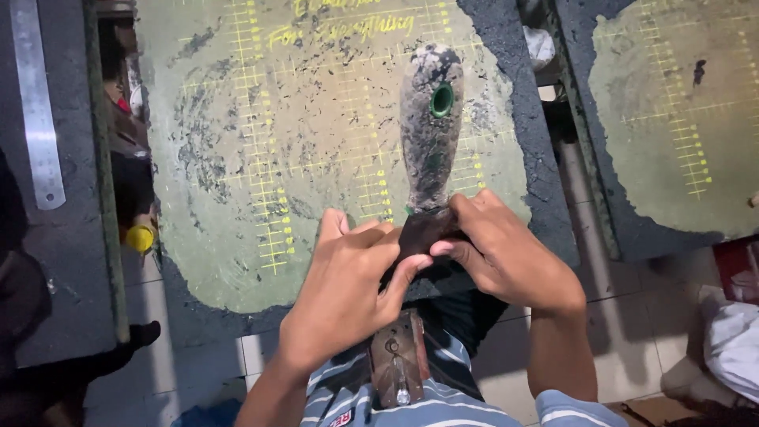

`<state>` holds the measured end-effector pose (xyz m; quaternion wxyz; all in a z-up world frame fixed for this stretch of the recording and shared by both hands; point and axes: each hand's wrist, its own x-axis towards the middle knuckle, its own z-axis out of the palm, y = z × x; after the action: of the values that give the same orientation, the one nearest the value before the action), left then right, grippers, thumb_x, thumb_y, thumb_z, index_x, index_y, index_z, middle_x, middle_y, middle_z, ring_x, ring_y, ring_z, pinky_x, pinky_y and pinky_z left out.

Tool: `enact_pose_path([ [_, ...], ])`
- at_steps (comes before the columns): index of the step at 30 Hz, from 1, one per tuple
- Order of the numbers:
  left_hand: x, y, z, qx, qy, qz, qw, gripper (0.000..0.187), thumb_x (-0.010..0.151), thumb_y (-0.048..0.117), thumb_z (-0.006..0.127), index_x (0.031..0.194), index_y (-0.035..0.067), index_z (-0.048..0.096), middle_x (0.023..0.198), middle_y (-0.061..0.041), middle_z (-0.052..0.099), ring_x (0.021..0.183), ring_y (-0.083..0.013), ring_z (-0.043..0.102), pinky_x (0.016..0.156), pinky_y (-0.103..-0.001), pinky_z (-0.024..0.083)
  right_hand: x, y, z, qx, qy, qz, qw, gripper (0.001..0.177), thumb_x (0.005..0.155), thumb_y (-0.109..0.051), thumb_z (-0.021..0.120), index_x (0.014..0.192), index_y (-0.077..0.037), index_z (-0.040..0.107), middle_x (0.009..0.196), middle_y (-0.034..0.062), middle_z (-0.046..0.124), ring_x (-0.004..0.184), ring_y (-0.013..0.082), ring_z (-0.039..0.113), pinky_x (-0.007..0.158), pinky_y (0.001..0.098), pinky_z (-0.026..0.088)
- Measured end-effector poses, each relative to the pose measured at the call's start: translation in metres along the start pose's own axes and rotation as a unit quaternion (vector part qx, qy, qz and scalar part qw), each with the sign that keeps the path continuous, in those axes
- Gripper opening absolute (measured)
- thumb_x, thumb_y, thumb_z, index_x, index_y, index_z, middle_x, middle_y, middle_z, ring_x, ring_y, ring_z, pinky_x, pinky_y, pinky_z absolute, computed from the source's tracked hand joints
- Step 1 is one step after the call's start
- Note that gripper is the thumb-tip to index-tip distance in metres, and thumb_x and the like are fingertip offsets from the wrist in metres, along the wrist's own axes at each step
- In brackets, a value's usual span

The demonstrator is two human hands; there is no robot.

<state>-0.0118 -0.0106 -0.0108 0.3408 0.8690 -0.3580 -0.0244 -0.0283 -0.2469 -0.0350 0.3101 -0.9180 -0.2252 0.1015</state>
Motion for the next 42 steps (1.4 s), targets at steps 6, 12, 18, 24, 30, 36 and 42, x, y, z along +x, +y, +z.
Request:
enact_pose_path([
  [6,-0.001,-0.001,-0.001,-0.020,-0.012,-0.001,1.000,0.025,0.105,0.030,0.058,0.092,0.008,0.058,0.076,-0.006,0.057,0.072,-0.0286,0.053,0.078,-0.042,0.032,0.000,-0.001,-0.002,0.013,0.009,-0.025,1.000,0.034,0.107,-0.039,0.041,0.100,-0.009,0.054,0.086,0.0094,0.051,0.075,0.0268,0.039,0.074,0.0401,0.033],
  [12,0.000,0.000,-0.003,-0.030,-0.023,-0.005,0.999,0.024,0.105,0.030,0.055,0.093,0.010,0.059,0.073,-0.004,0.057,0.069,-0.0259,0.052,0.078,-0.040,0.031,-0.001,0.001,-0.001,0.015,0.002,-0.031,0.999,0.037,0.106,-0.042,0.038,0.096,-0.011,0.057,0.090,0.0091,0.052,0.075,0.0268,0.040,0.072,0.0406,0.033],
  [18,-0.001,0.004,-0.002,-0.042,-0.014,-0.009,0.999,0.024,0.106,0.028,0.055,0.090,0.010,0.060,0.079,-0.004,0.059,0.070,-0.0246,0.049,0.079,-0.042,0.030,-0.001,-0.012,-0.007,0.072,0.041,-0.037,0.996,0.033,0.107,-0.038,0.044,0.089,-0.010,0.048,0.081,0.0050,0.046,0.073,0.0219,0.039,0.076,0.0352,0.034],
  [24,0.020,0.034,0.001,-0.043,0.157,-0.003,0.987,0.021,0.104,0.027,0.059,0.095,0.008,0.063,0.083,-0.001,0.063,0.070,-0.0200,0.055,0.077,-0.038,0.030,-0.013,-0.007,-0.014,0.188,0.191,0.059,0.962,0.016,0.104,-0.020,0.056,0.111,-0.006,0.060,0.094,0.0034,0.067,0.086,0.0133,0.063,0.077,0.0275,0.050],
  [30,0.029,0.035,0.004,-0.008,0.063,-0.026,0.998,0.011,0.101,0.023,0.059,0.111,0.016,0.058,0.081,0.000,0.069,0.070,-0.0280,0.056,0.080,-0.041,0.031,-0.018,-0.007,-0.032,0.101,0.186,0.005,0.977,0.009,0.099,-0.007,0.066,0.097,-0.001,0.059,0.086,0.0059,0.058,0.079,0.0173,0.051,0.071,0.0312,0.041],
  [36,0.028,0.028,0.025,0.042,0.104,-0.010,0.994,0.028,0.106,0.026,0.052,0.110,0.000,0.061,0.068,-0.011,0.063,0.070,-0.0364,0.059,0.084,-0.047,0.035,-0.014,-0.008,-0.030,0.089,0.203,-0.004,0.975,0.020,0.100,-0.016,0.064,0.114,-0.002,0.062,0.102,0.0057,0.071,0.085,0.0168,0.070,0.074,0.0294,0.051],
  [42,0.023,0.024,0.029,0.026,0.075,-0.001,0.997,0.023,0.104,0.026,0.062,0.089,0.009,0.061,0.074,-0.004,0.055,0.066,-0.0263,0.045,0.074,-0.044,0.030,-0.021,0.001,-0.021,0.121,0.209,-0.018,0.970,0.006,0.097,0.002,0.061,0.103,0.001,0.061,0.094,0.0103,0.067,0.087,0.0225,0.063,0.078,0.0353,0.050],
])
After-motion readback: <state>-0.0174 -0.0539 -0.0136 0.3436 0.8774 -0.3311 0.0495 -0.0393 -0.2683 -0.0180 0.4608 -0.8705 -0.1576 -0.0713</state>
